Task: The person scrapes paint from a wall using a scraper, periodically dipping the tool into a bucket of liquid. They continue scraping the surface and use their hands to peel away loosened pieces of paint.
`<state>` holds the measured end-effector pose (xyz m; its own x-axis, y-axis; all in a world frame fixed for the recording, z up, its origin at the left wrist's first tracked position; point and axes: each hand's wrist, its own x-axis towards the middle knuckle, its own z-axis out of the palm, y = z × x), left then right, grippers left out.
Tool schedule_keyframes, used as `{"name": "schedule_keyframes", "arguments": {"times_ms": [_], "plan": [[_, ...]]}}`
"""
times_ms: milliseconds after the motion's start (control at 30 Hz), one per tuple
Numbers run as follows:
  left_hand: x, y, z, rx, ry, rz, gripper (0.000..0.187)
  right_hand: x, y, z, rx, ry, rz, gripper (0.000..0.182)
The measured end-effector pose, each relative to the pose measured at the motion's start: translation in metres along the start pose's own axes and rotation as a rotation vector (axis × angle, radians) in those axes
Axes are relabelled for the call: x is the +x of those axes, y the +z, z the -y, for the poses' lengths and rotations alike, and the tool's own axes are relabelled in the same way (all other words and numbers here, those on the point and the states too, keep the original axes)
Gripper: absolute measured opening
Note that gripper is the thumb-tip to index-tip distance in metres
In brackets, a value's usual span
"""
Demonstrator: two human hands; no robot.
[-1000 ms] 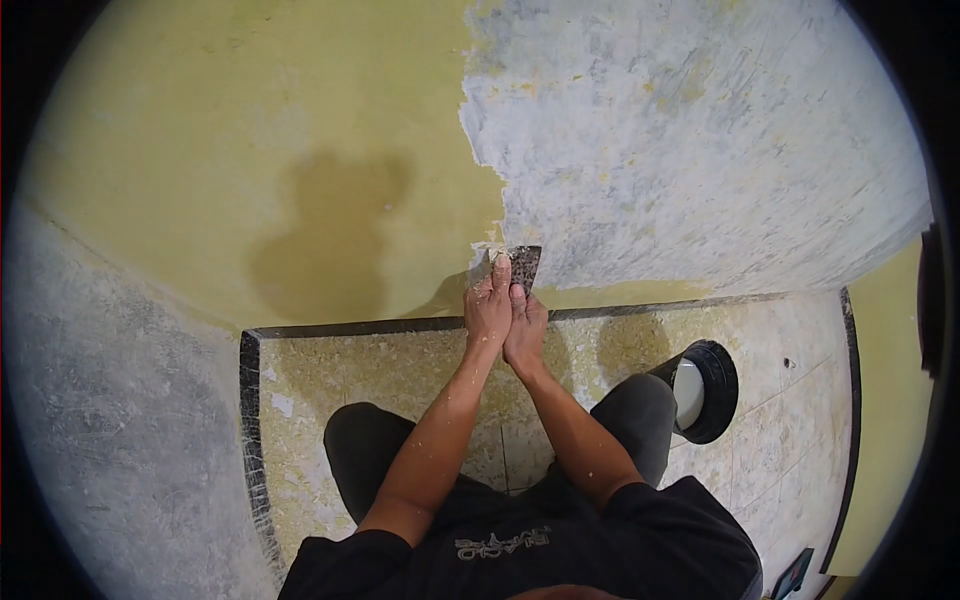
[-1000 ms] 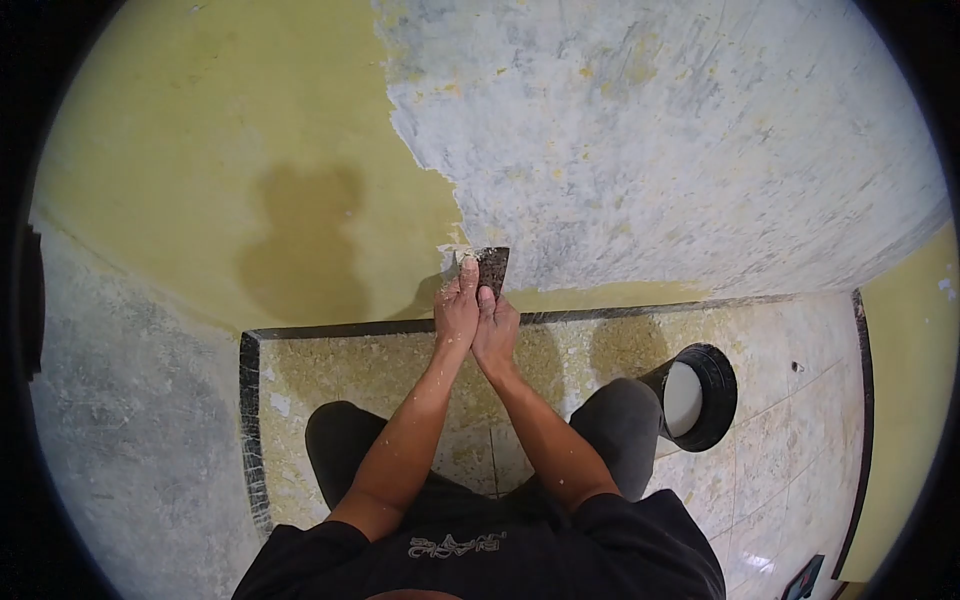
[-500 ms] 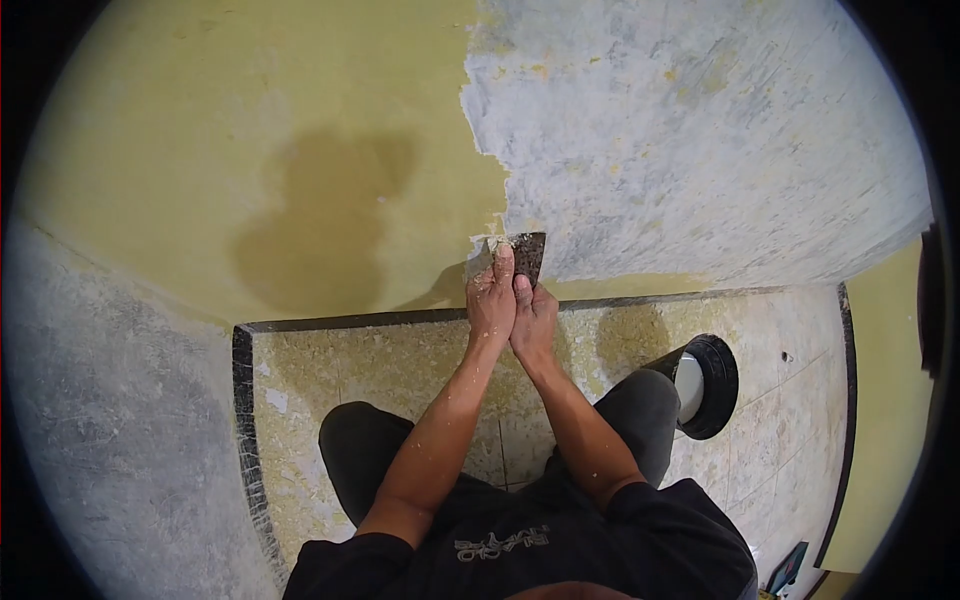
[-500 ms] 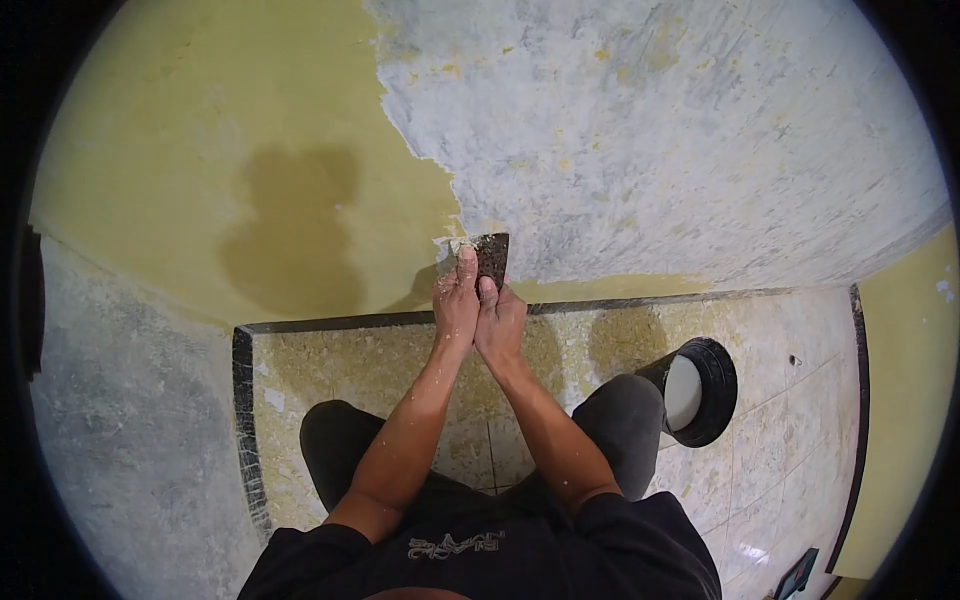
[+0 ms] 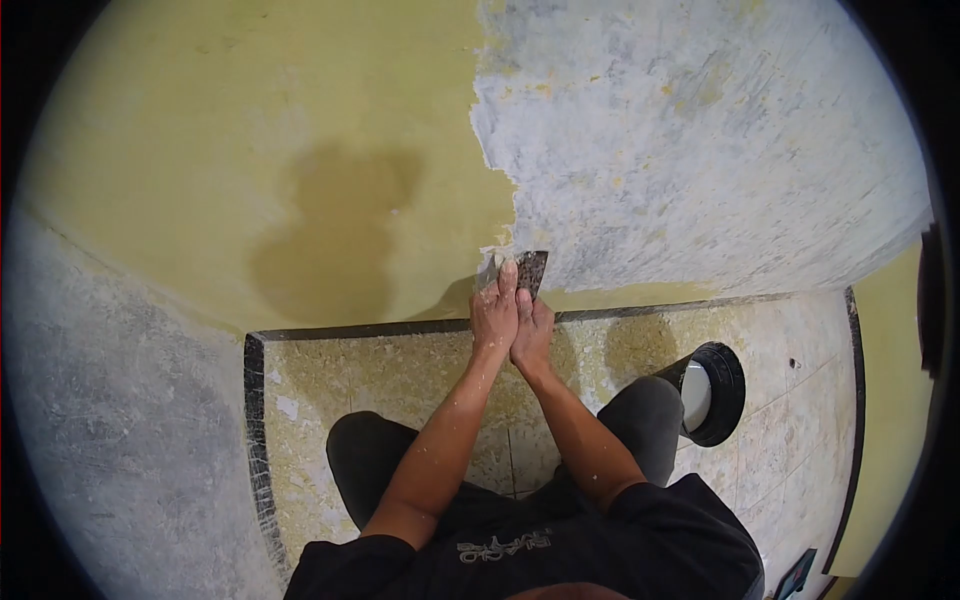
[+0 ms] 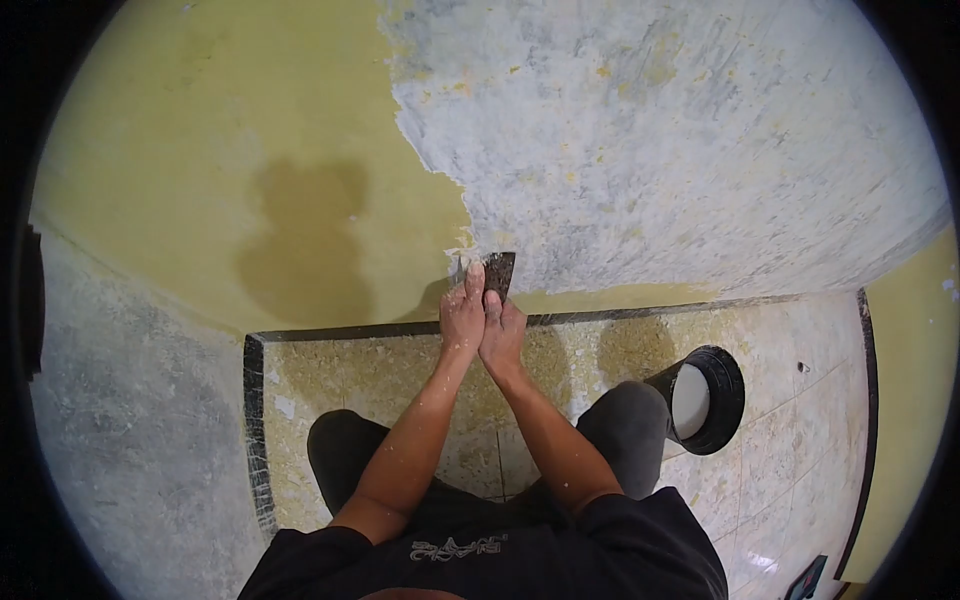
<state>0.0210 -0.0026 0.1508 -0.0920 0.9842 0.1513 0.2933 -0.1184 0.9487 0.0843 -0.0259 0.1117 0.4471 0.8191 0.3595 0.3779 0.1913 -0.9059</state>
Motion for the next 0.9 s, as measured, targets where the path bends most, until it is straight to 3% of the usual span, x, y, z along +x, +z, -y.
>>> {"name": "schedule_keyframes", "arguments": {"times_ms": [33, 100, 167, 200, 300, 433, 500, 900], "plan": [[-0.004, 0.001, -0.001, -0.044, -0.038, -0.021, 0.058, -0.002, -0.002, 0.003, 0.001, -0.007, -0.007, 0.051], [-0.002, 0.003, -0.004, -0.095, -0.078, -0.036, 0.058, -0.004, -0.01, 0.02, 0.057, 0.187, 0.075, 0.052], [0.006, 0.0, -0.018, -0.045, 0.174, -0.108, 0.057, 0.012, -0.013, 0.034, 0.039, 0.119, 0.064, 0.053], [0.012, -0.013, -0.046, -0.054, 0.037, -0.015, 0.056, 0.021, -0.012, 0.04, 0.037, 0.046, 0.047, 0.054], [0.018, -0.014, -0.047, -0.023, 0.014, 0.039, 0.056, 0.026, -0.014, 0.057, 0.07, 0.076, 0.038, 0.055], [0.006, -0.001, -0.019, -0.109, -0.025, -0.02, 0.058, 0.01, -0.015, 0.034, -0.014, 0.13, 0.077, 0.055], [0.003, 0.001, -0.01, -0.184, -0.197, 0.052, 0.061, 0.005, -0.012, 0.031, 0.047, 0.148, 0.048, 0.055], [-0.001, 0.006, -0.005, -0.218, -0.185, 0.002, 0.061, -0.001, -0.013, 0.026, 0.028, 0.17, 0.056, 0.052]]}}
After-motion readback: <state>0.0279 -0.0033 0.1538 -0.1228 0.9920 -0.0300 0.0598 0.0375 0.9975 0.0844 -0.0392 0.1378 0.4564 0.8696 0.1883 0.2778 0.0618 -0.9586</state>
